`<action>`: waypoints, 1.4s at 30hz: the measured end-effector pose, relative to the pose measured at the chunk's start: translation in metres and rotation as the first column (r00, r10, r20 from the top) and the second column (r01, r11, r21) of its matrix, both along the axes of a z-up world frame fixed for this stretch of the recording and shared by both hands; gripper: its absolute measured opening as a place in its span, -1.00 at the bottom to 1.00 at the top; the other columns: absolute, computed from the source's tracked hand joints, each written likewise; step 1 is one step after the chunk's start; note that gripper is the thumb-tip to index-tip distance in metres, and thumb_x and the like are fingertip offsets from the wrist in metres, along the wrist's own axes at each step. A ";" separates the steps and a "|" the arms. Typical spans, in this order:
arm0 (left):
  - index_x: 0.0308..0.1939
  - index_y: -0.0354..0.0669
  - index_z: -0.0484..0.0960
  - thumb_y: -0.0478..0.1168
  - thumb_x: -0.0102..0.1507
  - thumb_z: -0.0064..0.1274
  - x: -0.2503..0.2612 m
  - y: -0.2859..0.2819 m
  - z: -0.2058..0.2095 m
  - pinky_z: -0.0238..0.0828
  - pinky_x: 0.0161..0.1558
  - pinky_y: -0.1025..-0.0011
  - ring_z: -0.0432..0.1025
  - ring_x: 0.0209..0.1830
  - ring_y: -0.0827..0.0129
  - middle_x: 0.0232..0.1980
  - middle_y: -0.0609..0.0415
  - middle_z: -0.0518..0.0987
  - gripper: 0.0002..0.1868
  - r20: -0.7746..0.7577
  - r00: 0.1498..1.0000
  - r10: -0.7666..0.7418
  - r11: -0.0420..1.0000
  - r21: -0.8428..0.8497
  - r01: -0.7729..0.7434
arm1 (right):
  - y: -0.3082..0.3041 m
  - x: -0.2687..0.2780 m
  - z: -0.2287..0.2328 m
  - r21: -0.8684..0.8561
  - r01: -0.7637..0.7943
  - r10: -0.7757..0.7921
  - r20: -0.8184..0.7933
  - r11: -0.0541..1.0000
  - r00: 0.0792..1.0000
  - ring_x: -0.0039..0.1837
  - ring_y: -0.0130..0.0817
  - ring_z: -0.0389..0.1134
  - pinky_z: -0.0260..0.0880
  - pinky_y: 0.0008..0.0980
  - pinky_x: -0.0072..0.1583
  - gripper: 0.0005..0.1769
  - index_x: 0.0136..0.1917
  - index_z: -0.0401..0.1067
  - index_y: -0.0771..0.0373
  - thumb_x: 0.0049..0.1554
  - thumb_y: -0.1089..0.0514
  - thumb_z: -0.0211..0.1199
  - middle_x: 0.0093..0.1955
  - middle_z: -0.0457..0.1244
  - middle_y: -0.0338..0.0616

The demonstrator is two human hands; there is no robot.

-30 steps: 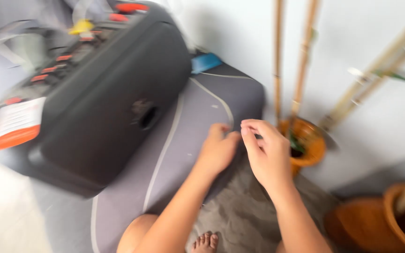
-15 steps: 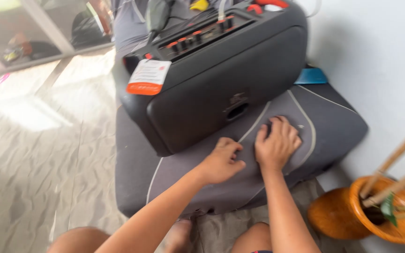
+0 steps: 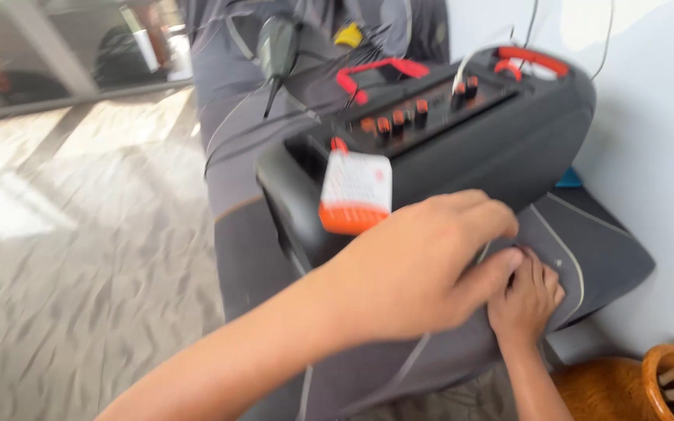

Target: Vacuuming the floor and around decorative vases using a handheld vacuum cleaner.

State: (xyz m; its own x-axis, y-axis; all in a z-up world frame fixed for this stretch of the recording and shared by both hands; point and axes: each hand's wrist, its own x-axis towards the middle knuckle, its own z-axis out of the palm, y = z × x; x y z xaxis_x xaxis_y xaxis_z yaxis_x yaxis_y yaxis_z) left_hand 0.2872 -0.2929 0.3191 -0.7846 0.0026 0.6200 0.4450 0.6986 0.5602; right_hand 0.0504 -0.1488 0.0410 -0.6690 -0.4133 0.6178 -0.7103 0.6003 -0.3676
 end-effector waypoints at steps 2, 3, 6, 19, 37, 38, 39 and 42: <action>-0.06 -0.27 0.55 -0.17 0.39 0.01 -0.004 -0.023 0.019 0.48 0.04 0.22 0.53 -0.03 0.03 -0.11 -0.07 0.58 -0.79 -0.021 1.000 -0.002 1.000 -0.019 0.001 | 0.002 -0.017 0.000 0.020 0.021 -0.020 -0.039 1.000 0.999 0.45 -0.04 0.14 0.00 0.03 0.42 -0.48 0.35 0.40 0.23 0.26 -0.12 0.09 0.50 0.21 -0.16; -0.09 -0.27 0.56 -0.18 0.39 0.03 -0.011 -0.034 0.032 0.47 0.07 0.21 0.52 -0.02 0.02 -0.11 -0.07 0.58 -0.81 -0.021 1.000 -0.022 0.999 -0.026 0.021 | -0.004 -0.026 0.014 0.064 0.042 -0.041 -0.017 0.997 0.999 0.43 -0.05 0.16 0.04 0.01 0.40 -0.50 0.32 0.41 0.21 0.23 -0.09 0.11 0.47 0.24 -0.17; -0.10 -0.28 0.57 -0.20 0.37 0.05 -0.009 -0.066 0.053 0.46 0.09 0.18 0.50 -0.01 0.00 -0.08 -0.08 0.58 -0.82 0.026 0.999 -0.025 0.999 0.031 0.024 | 0.011 -0.036 0.027 0.061 0.049 -0.065 0.282 0.997 0.957 0.37 -0.09 0.24 0.15 -0.05 0.37 -0.58 0.25 0.46 0.22 0.19 0.01 0.14 0.39 0.30 -0.17; 0.03 -0.20 0.61 -0.01 0.29 0.06 0.068 -0.251 0.208 0.47 0.06 0.24 0.55 0.06 0.11 -0.01 -0.07 0.65 -0.62 0.695 0.700 -0.164 0.918 0.368 -0.150 | -0.108 0.064 0.357 -0.404 0.164 0.288 0.833 0.900 0.472 0.11 -0.20 0.40 0.39 -0.26 0.19 -0.77 0.16 0.44 0.44 0.33 0.28 0.05 0.15 0.36 0.05; 0.04 -0.28 0.58 0.01 0.29 0.04 -0.032 -0.540 0.088 0.42 0.15 0.16 0.49 0.14 -0.04 0.08 -0.19 0.62 -0.56 0.884 0.457 0.095 0.980 -0.002 -0.199 | -0.350 0.083 0.353 -0.384 0.376 0.327 0.922 0.843 0.207 -0.01 -0.24 0.48 0.47 -0.30 0.08 -0.72 0.07 0.51 0.43 0.26 0.21 0.08 -0.02 0.44 0.04; 0.04 -0.28 0.58 0.01 0.29 0.04 -0.046 -0.553 0.088 0.42 0.15 0.16 0.49 0.14 -0.04 0.08 -0.19 0.62 -0.56 0.883 0.464 0.073 0.985 0.010 -0.174 | -0.363 0.073 0.349 -0.376 0.396 0.311 0.924 0.838 0.221 -0.01 -0.24 0.48 0.47 -0.30 0.08 -0.72 0.07 0.51 0.43 0.26 0.21 0.08 -0.02 0.44 0.04; 0.07 -0.28 0.56 -0.01 0.28 0.04 -0.060 -0.566 0.088 0.41 0.16 0.16 0.49 0.14 -0.05 0.09 -0.19 0.61 -0.57 0.899 0.431 0.076 0.980 0.011 -0.198 | -0.376 0.063 0.345 -0.375 0.433 0.318 0.927 0.819 0.201 -0.03 -0.23 0.47 0.46 -0.30 0.06 -0.73 0.06 0.51 0.44 0.25 0.20 0.11 -0.04 0.44 0.05; 0.12 -0.25 0.54 -0.05 0.26 0.05 -0.084 -0.605 0.085 0.39 0.18 0.18 0.48 0.17 -0.03 0.12 -0.18 0.58 -0.56 0.926 0.374 0.059 0.970 0.035 -0.240 | -0.429 0.038 0.348 -0.369 0.457 0.315 0.929 0.809 0.193 -0.07 -0.24 0.46 0.45 -0.32 0.04 -0.74 0.04 0.52 0.44 0.24 0.19 0.15 -0.06 0.43 0.04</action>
